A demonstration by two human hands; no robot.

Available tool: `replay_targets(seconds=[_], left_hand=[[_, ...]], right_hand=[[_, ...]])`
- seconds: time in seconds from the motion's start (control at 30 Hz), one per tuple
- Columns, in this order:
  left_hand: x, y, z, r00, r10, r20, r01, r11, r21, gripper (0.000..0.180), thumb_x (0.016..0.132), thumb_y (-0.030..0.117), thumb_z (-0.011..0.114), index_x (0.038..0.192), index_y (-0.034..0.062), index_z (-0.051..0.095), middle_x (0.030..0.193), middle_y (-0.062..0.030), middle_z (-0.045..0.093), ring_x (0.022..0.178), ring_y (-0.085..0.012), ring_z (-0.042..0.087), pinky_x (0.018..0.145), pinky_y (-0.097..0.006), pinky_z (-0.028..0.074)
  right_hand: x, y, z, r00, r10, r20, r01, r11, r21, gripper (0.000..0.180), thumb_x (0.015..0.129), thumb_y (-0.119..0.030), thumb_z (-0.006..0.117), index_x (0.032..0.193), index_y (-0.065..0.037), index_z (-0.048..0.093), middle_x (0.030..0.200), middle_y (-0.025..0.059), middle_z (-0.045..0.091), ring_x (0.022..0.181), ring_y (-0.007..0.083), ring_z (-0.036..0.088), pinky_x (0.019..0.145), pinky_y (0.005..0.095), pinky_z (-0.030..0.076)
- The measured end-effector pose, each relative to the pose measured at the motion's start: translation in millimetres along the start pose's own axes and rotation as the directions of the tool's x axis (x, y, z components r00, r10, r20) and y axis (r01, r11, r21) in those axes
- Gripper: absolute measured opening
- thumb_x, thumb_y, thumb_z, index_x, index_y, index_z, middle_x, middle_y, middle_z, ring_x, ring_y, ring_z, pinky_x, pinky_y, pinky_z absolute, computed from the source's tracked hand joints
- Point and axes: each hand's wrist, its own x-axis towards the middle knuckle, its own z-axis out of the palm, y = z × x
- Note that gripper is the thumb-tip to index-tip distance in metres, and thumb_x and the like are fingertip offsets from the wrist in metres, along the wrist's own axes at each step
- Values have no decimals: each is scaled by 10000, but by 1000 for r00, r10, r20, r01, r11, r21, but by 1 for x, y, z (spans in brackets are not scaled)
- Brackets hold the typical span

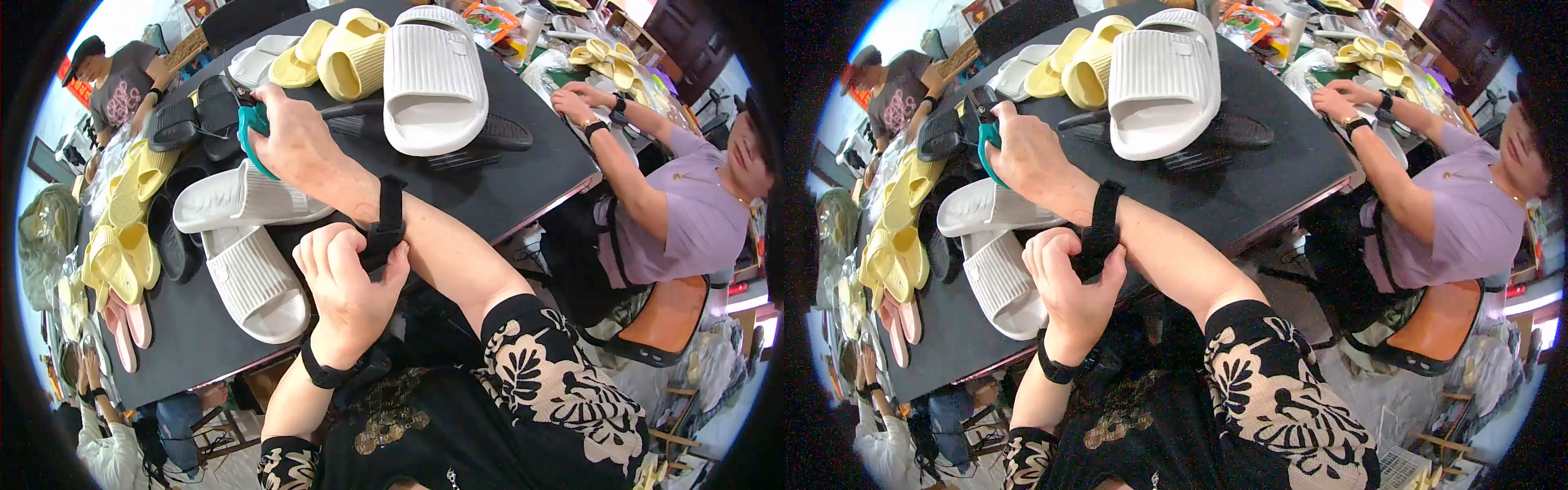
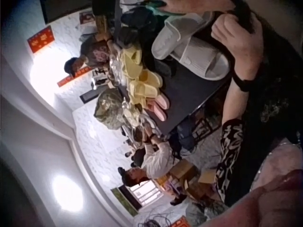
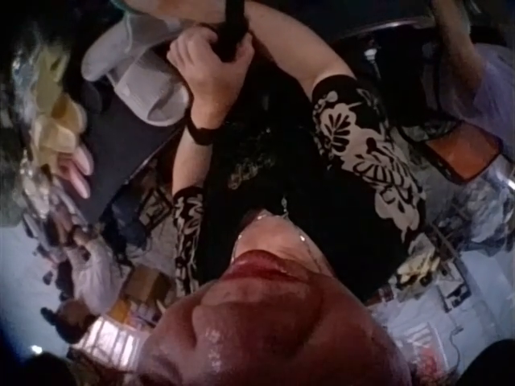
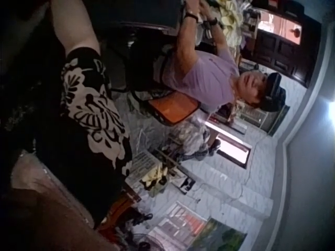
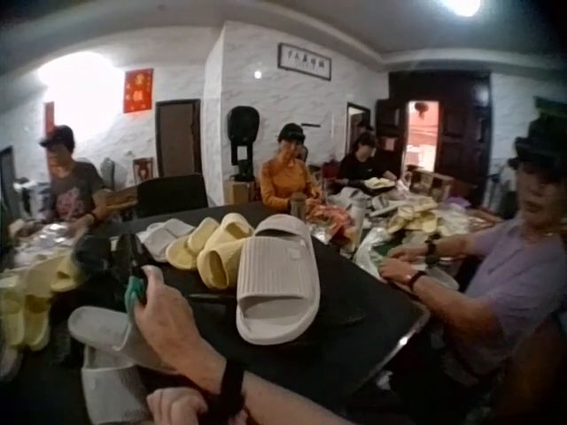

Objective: Cutting loose threads and finishing components for foam sandals in a factory setting.

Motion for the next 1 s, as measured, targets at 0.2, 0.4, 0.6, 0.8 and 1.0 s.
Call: replay_targets(seconds=[0.2,0.4,0.6,0.8,1.0], left_hand=[[0,12,-2,1000,23,12,-23,1000,15,444,596,46,768,929,32,474,928,-127,535,869,-309,481,807,-400,381],[0,16,0,999,18,43,-17,1000,-13,424,609,30,750,929,29,470,908,-130,535,852,-312,482,800,-406,379],[0,18,0,998,62,22,-61,998,-20,418,606,52,754,928,28,489,894,-116,522,812,-284,482,750,-384,361],[2,15,-4,997,-7,76,12,998,-67,406,616,32,745,930,18,488,924,-128,525,860,-303,486,784,-389,384],[14,1,-27,982,-87,167,100,992,-72,391,644,33,738,977,10,535,969,-133,541,919,-320,492,823,-392,400]], right_hand=[[4,-3,-10,997,72,-25,-70,994,86,405,775,-165,645,1091,41,496,794,267,625,793,418,616,737,472,486],[-1,0,-16,997,28,-67,-24,998,60,382,765,-139,662,1060,55,516,811,267,625,810,407,619,739,445,489],[-3,-1,-19,999,13,-47,-12,1000,19,402,763,-156,657,1076,42,500,784,254,626,792,396,622,730,464,489],[-7,-4,-22,1000,-17,-9,16,997,-73,379,777,-175,636,1048,48,493,746,235,628,716,390,627,658,464,502],[-2,-14,-20,989,-96,113,118,969,-215,364,809,-167,592,1077,60,499,687,226,618,667,366,640,586,433,513]])
